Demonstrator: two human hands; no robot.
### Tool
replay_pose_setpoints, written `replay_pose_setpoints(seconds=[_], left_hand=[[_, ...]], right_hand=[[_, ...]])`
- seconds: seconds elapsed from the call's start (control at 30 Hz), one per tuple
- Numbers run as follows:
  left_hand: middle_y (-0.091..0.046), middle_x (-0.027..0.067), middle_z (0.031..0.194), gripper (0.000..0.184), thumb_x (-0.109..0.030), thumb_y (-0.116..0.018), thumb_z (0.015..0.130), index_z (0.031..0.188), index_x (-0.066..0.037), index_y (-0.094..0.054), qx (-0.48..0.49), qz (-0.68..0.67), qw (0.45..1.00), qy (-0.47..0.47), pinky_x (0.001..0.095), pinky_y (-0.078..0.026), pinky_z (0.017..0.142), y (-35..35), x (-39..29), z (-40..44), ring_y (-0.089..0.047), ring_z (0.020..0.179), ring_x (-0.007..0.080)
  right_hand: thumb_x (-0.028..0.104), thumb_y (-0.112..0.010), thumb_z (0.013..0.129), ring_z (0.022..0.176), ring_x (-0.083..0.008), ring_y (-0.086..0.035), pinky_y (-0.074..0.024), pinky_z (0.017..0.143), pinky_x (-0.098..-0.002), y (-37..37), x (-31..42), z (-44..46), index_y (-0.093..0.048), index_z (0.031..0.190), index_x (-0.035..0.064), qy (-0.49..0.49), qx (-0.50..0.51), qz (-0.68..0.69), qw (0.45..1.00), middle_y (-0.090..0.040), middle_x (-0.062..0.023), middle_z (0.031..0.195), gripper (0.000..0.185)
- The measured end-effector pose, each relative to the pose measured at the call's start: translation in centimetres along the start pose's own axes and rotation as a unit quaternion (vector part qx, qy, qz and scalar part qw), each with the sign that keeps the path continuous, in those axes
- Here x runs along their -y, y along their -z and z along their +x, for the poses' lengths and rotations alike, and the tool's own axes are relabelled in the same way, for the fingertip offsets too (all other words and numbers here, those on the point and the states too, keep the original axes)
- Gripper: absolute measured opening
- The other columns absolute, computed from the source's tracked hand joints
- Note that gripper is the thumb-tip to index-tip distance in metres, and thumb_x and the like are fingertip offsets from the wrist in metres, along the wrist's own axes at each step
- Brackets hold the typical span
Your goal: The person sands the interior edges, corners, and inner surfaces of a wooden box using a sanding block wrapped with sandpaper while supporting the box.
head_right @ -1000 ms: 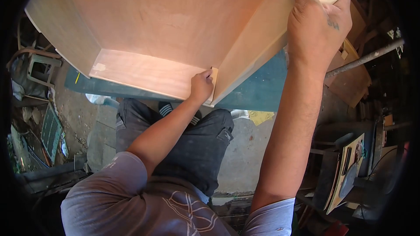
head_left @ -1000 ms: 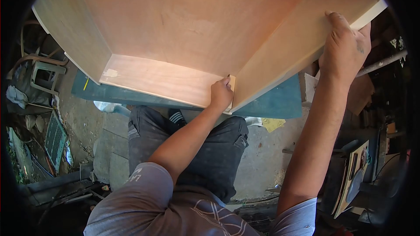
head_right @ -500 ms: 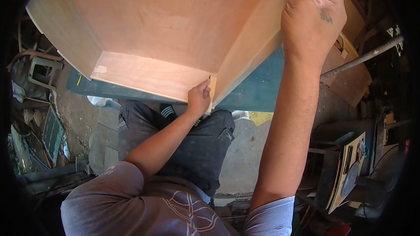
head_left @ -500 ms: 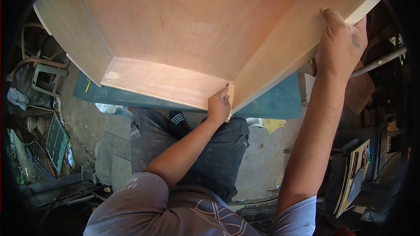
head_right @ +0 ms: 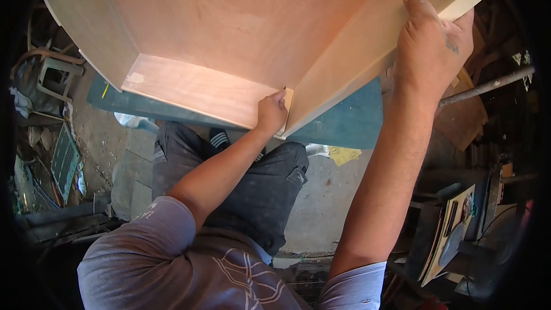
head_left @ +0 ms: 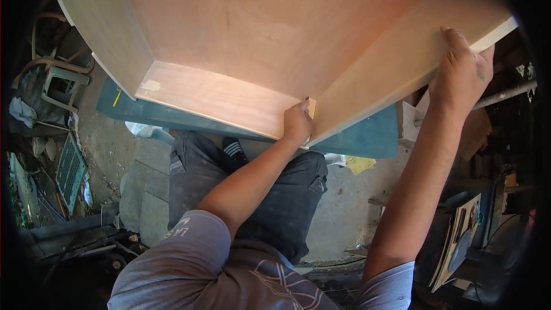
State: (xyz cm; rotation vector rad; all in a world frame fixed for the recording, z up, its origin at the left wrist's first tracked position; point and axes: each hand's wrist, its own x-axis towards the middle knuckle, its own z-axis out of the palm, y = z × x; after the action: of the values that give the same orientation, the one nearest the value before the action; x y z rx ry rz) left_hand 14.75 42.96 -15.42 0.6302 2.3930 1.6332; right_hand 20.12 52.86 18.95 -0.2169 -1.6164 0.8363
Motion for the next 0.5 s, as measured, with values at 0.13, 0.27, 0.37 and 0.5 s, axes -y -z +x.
replay_pose_setpoints(seconds=[0.13,0.27,0.37,0.5], left_hand=[[-0.073,0.0279,0.098,0.031,0.000,-0.059,0.092,0.120,0.003,-0.072,-0.084,-0.021,0.993,-0.078,0.0449,-0.059,0.081,-0.5,1.7,-3.2,-0.074,0.092,0.0410],[-0.073,0.0285,0.100,0.029,-0.001,-0.059,0.092,0.118,0.003,-0.073,-0.036,-0.006,0.999,-0.018,0.0459,-0.058,0.082,-0.7,0.7,0.4,-0.073,0.094,0.0416],[-0.072,0.0289,0.100,0.029,-0.001,-0.059,0.092,0.117,0.002,-0.073,-0.037,-0.017,0.999,-0.016,0.0463,-0.058,0.082,-0.7,0.8,-1.4,-0.072,0.093,0.0425],[-0.071,0.0297,0.099,0.029,0.001,-0.059,0.091,0.117,0.003,-0.072,-0.115,-0.033,0.989,-0.090,0.0468,-0.058,0.081,-0.8,1.5,-2.8,-0.072,0.092,0.0434]], right_hand=[[0.002,-0.068,0.084,0.093,-0.0167,-0.065,-0.0500,0.088,-0.0298,-0.2,0.2,0.5,-0.065,0.117,-0.0033,0.006,-0.001,0.006,1.000,-0.071,-0.0088,0.104,0.033],[0.002,-0.068,0.084,0.092,-0.0170,-0.066,-0.0504,0.087,-0.0298,0.0,-0.4,0.5,-0.065,0.117,-0.0031,-0.006,-0.005,0.004,1.000,-0.071,-0.0081,0.104,0.033],[0.002,-0.069,0.084,0.091,-0.0167,-0.066,-0.0502,0.086,-0.0293,0.4,-0.6,0.3,-0.065,0.115,-0.0033,-0.007,0.004,0.016,1.000,-0.071,-0.0078,0.102,0.032],[-0.001,-0.069,0.083,0.090,-0.0162,-0.066,-0.0501,0.085,-0.0286,-0.2,0.0,0.6,-0.065,0.114,-0.0032,0.017,0.000,-0.006,1.000,-0.071,-0.0079,0.102,0.030]])
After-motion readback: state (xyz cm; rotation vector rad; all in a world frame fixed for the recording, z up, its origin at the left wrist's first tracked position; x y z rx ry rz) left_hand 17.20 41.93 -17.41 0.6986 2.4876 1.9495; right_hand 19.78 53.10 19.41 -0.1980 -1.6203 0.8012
